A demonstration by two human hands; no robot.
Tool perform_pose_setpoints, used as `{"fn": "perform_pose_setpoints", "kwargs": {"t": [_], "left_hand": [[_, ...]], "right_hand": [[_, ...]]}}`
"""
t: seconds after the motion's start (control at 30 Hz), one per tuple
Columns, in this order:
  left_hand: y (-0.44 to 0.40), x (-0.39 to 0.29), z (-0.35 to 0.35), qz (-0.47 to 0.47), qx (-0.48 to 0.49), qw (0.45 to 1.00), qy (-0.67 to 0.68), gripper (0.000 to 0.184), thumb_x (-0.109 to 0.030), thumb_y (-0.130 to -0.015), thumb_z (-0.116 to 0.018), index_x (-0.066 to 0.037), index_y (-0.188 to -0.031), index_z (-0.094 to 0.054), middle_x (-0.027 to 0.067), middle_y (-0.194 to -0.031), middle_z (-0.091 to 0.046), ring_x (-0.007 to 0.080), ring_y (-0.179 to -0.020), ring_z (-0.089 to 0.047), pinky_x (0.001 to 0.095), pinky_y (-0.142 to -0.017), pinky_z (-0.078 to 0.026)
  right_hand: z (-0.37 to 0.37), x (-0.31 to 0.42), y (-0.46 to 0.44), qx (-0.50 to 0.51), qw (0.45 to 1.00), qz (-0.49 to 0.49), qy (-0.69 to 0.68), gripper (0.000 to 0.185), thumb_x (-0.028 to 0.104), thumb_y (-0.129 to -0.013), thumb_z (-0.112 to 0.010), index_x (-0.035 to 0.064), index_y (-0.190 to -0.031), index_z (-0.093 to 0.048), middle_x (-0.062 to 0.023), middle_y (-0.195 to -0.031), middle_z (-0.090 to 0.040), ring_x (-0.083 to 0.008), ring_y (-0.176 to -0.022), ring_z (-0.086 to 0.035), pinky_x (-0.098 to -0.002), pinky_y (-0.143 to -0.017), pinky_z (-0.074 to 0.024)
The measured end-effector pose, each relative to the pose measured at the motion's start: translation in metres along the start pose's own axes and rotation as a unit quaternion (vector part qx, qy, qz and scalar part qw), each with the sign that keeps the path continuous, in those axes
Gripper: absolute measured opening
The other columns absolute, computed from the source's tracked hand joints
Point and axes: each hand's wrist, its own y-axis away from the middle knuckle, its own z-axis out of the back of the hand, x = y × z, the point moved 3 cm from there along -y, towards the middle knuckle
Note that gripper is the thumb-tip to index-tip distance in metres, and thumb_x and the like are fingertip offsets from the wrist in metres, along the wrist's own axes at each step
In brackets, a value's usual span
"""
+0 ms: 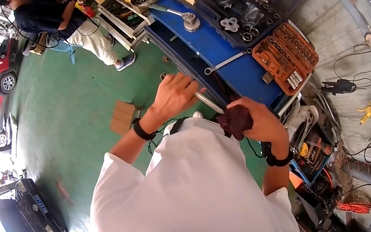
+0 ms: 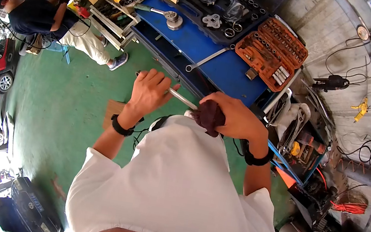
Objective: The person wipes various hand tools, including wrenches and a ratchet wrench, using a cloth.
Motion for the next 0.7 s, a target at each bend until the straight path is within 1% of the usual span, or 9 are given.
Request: {"fn": "perform_pose_setpoints", "kwargs": {"t": [0.17,0.23,0.3,0.4,0.43,0.5,0.63,0.67,0.7], "left_hand": [[0.013,0.034,-0.006,0.098,0.031,0.995,0.004,0.035,-0.028,-0.083,-0.075,-0.010,-0.063,-0.052,0.0063,-0.062,-0.050,0.0254,-0.064,-0.053,0.0367,-0.065,-0.038],[0.037,0.064,-0.007,0.128,0.032,0.991,0.026,0.038,-0.028,-0.090,-0.070,-0.006,-0.063,-0.054,0.0104,-0.057,-0.054,0.0305,-0.055,-0.053,0.0391,-0.057,-0.037],[0.065,0.086,-0.006,0.365,0.074,0.915,0.156,0.037,-0.024,-0.096,-0.062,-0.001,-0.067,-0.058,0.0138,-0.054,-0.054,0.0304,-0.046,-0.049,0.0425,-0.048,-0.036],[0.093,0.097,-0.014,0.469,0.022,0.849,0.242,0.034,-0.021,-0.097,-0.059,0.002,-0.073,-0.058,0.0190,-0.055,-0.053,0.0354,-0.046,-0.047,0.0431,-0.044,-0.034],[0.094,0.093,-0.013,0.472,0.022,0.848,0.241,0.034,-0.021,-0.097,-0.059,0.002,-0.073,-0.058,0.0190,-0.055,-0.053,0.0354,-0.046,-0.047,0.0431,-0.044,-0.034],[0.083,0.072,-0.019,0.412,0.040,0.844,0.341,0.029,-0.018,-0.096,-0.061,0.004,-0.077,-0.061,0.0065,-0.053,-0.039,0.0104,-0.050,-0.042,0.0339,-0.046,-0.034],[0.021,0.006,-0.024,0.153,0.180,0.908,0.346,0.019,-0.017,-0.092,-0.064,0.001,-0.090,-0.066,0.0128,-0.060,-0.058,0.0200,-0.057,-0.058,0.0403,-0.057,-0.047],[0.011,-0.010,-0.026,0.138,0.215,0.842,0.475,0.017,-0.017,-0.092,-0.064,-0.001,-0.096,-0.067,0.0118,-0.066,-0.063,0.0213,-0.062,-0.061,0.0384,-0.062,-0.050],[0.003,-0.024,-0.030,0.119,0.243,0.758,0.593,0.016,-0.016,-0.092,-0.064,-0.003,-0.101,-0.069,0.0108,-0.073,-0.068,0.0226,-0.068,-0.065,0.0366,-0.067,-0.052]], "right_hand": [[0.015,-0.001,0.018,-0.049,0.992,0.024,0.110,0.053,0.003,-0.063,-0.074,0.0112,-0.114,-0.059,-0.0114,-0.102,-0.060,-0.0360,-0.096,-0.061,-0.0399,-0.081,-0.0512],[0.021,-0.022,0.036,-0.065,0.984,-0.045,0.159,0.049,0.004,-0.062,-0.074,0.0102,-0.108,-0.059,-0.0117,-0.102,-0.058,-0.0378,-0.093,-0.060,-0.0401,-0.078,-0.0507],[0.021,-0.035,0.052,-0.085,0.985,-0.057,0.136,0.055,0.002,-0.062,-0.074,0.0114,-0.114,-0.059,-0.0108,-0.106,-0.060,-0.0342,-0.096,-0.062,-0.0384,-0.082,-0.0511],[0.007,-0.051,0.058,-0.167,0.985,-0.034,-0.039,0.060,0.002,-0.065,-0.077,0.0087,-0.122,-0.059,-0.0096,-0.111,-0.060,-0.0281,-0.101,-0.064,-0.0360,-0.087,-0.0504],[0.002,-0.054,0.054,-0.227,0.962,-0.033,-0.146,0.062,0.003,-0.066,-0.079,0.0066,-0.124,-0.058,-0.0093,-0.112,-0.060,-0.0256,-0.103,-0.063,-0.0349,-0.089,-0.0496],[-0.009,-0.063,0.036,-0.284,0.925,-0.031,-0.251,0.065,0.003,-0.066,-0.082,0.0046,-0.126,-0.057,-0.0090,-0.114,-0.059,-0.0231,-0.105,-0.062,-0.0339,-0.091,-0.0488],[-0.011,-0.020,-0.016,-0.386,0.898,0.181,-0.105,0.061,0.006,-0.068,-0.084,0.0035,-0.123,-0.058,-0.0122,-0.118,-0.059,-0.0243,-0.099,-0.062,-0.0329,-0.087,-0.0493],[-0.012,0.004,-0.022,-0.401,0.871,0.278,-0.053,0.060,0.006,-0.068,-0.084,0.0045,-0.123,-0.059,-0.0138,-0.119,-0.060,-0.0249,-0.096,-0.062,-0.0328,-0.085,-0.0498],[-0.014,0.018,-0.029,-0.402,0.871,0.278,-0.050,0.060,0.006,-0.068,-0.084,0.0045,-0.123,-0.059,-0.0138,-0.119,-0.060,-0.0249,-0.096,-0.062,-0.0328,-0.085,-0.0498]]}}
